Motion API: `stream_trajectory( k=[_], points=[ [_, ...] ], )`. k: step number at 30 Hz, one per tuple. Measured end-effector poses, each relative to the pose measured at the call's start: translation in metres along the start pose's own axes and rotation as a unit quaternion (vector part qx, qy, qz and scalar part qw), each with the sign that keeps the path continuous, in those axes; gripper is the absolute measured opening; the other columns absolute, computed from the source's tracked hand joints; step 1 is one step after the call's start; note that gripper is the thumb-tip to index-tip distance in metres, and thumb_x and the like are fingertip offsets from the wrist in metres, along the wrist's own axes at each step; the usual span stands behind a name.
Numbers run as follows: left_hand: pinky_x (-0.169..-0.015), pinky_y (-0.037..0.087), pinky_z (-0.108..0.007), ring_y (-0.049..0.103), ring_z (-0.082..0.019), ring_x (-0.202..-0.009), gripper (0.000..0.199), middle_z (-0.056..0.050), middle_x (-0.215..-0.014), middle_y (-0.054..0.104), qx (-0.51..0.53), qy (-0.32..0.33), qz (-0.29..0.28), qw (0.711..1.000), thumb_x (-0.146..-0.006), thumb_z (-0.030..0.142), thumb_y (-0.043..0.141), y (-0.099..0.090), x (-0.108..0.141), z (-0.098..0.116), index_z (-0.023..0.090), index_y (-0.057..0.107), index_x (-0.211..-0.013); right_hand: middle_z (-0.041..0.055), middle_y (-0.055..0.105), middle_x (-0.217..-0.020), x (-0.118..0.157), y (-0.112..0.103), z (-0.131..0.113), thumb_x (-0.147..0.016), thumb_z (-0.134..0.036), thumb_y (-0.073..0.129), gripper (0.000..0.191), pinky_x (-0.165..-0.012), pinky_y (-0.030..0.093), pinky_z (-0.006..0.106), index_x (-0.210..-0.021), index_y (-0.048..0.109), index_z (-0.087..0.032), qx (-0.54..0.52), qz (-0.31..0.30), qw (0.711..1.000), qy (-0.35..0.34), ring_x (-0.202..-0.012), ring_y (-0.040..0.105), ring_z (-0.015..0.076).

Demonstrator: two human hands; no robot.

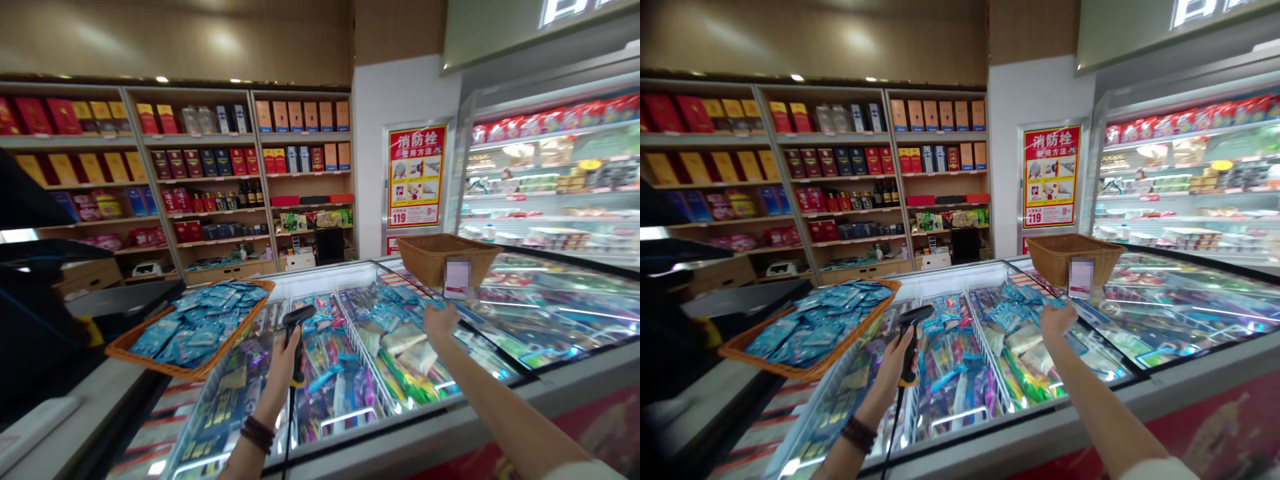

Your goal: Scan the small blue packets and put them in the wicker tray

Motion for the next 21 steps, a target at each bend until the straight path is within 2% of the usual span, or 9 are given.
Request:
stream_trajectory(
  k=[2, 5, 7, 10, 12, 15, 18, 21],
  points=[
    [-0.044, 0.041, -0.025, 0.052, -0.012, -0.046, 0.093, 0.002, -0.061, 0.062, 0.006, 0.006, 0.016, 1.0, -0.051, 0.108, 0.097, -0.012, 0.002, 0.011, 0.023, 0.067, -0.075, 0.0326, 0.078, -0.138, 0.016, 0.012, -0.013, -0.088, -0.038, 0.075, 0.067, -0.118, 0.063, 0.066, -0.15, 0.079, -0.014, -0.039, 0.0, 0.998, 0.045, -0.138, 0.074, 0.0522],
    [-0.045, 0.041, -0.024, 0.052, -0.011, -0.047, 0.091, 0.003, -0.061, 0.06, 0.009, 0.021, 0.04, 0.999, -0.053, 0.106, 0.098, -0.033, 0.01, 0.028, 0.023, 0.066, -0.076, 0.0316, 0.074, -0.139, 0.053, 0.044, -0.042, -0.089, -0.033, 0.07, 0.066, -0.118, 0.061, 0.061, -0.151, 0.075, -0.012, -0.091, -0.061, 0.992, 0.057, -0.125, 0.076, 0.0448],
    [-0.046, 0.041, -0.024, 0.052, -0.011, -0.047, 0.09, 0.003, -0.062, 0.062, 0.01, 0.035, 0.06, 0.998, -0.056, 0.105, 0.097, -0.05, 0.015, 0.039, 0.024, 0.066, -0.078, 0.0301, 0.075, -0.135, 0.088, 0.07, -0.066, -0.089, -0.032, 0.069, 0.062, -0.115, 0.062, 0.06, -0.147, 0.076, -0.01, -0.12, -0.114, 0.985, 0.046, -0.116, 0.077, 0.0417],
    [-0.045, 0.04, -0.025, 0.052, -0.011, -0.048, 0.09, 0.004, -0.064, 0.062, 0.008, 0.045, 0.096, 0.994, -0.056, 0.105, 0.098, -0.081, 0.022, 0.055, 0.024, 0.066, -0.08, 0.0252, 0.079, -0.13, 0.154, 0.109, -0.11, -0.087, -0.034, 0.069, 0.053, -0.111, 0.064, 0.058, -0.135, 0.078, -0.013, -0.172, -0.197, 0.965, 0.018, -0.11, 0.079, 0.0393],
    [-0.045, 0.041, -0.025, 0.051, -0.012, -0.048, 0.092, 0.004, -0.062, 0.061, 0.007, 0.049, 0.12, 0.992, -0.054, 0.106, 0.098, -0.104, 0.025, 0.064, 0.024, 0.067, -0.08, 0.0214, 0.083, -0.126, 0.206, 0.132, -0.144, -0.088, -0.036, 0.068, 0.044, -0.111, 0.066, 0.057, -0.127, 0.081, -0.017, -0.213, -0.265, 0.94, -0.015, -0.11, 0.081, 0.0375],
    [-0.046, 0.042, -0.026, 0.052, -0.013, -0.048, 0.092, 0.003, -0.059, 0.06, 0.005, 0.063, 0.159, 0.985, -0.053, 0.108, 0.099, -0.139, 0.028, 0.076, 0.025, 0.067, -0.077, 0.015, 0.089, -0.121, 0.289, 0.154, -0.201, -0.092, -0.039, 0.071, 0.034, -0.115, 0.066, 0.057, -0.12, 0.083, -0.024, -0.253, -0.371, 0.886, -0.115, -0.117, 0.083, 0.0372],
    [-0.047, 0.043, -0.028, 0.054, -0.015, -0.049, 0.09, 0.002, -0.057, 0.06, -0.002, 0.066, 0.192, 0.979, -0.057, 0.107, 0.098, -0.171, 0.03, 0.082, 0.025, 0.067, -0.076, 0.0157, 0.092, -0.129, 0.365, 0.159, -0.254, -0.097, -0.037, 0.078, 0.029, -0.122, 0.063, 0.055, -0.122, 0.085, -0.024, -0.222, -0.482, 0.82, -0.214, -0.128, 0.085, 0.038],
    [-0.046, 0.043, -0.028, 0.054, -0.015, -0.047, 0.09, 0.002, -0.056, 0.059, -0.007, 0.065, 0.22, 0.973, -0.059, 0.108, 0.095, -0.197, 0.03, 0.079, 0.025, 0.067, -0.078, 0.0197, 0.089, -0.149, 0.421, 0.154, -0.29, -0.1, -0.04, 0.087, 0.041, -0.128, 0.059, 0.05, -0.137, 0.083, -0.022, -0.144, -0.569, 0.764, -0.269, -0.145, 0.082, 0.0402]
  ],
)
Point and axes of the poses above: each hand's wrist, its own x-axis away from the middle knuckle, its own y-axis out of the palm, z = x × y, the point moved 1 cm from there along -x, towards the middle knuckle
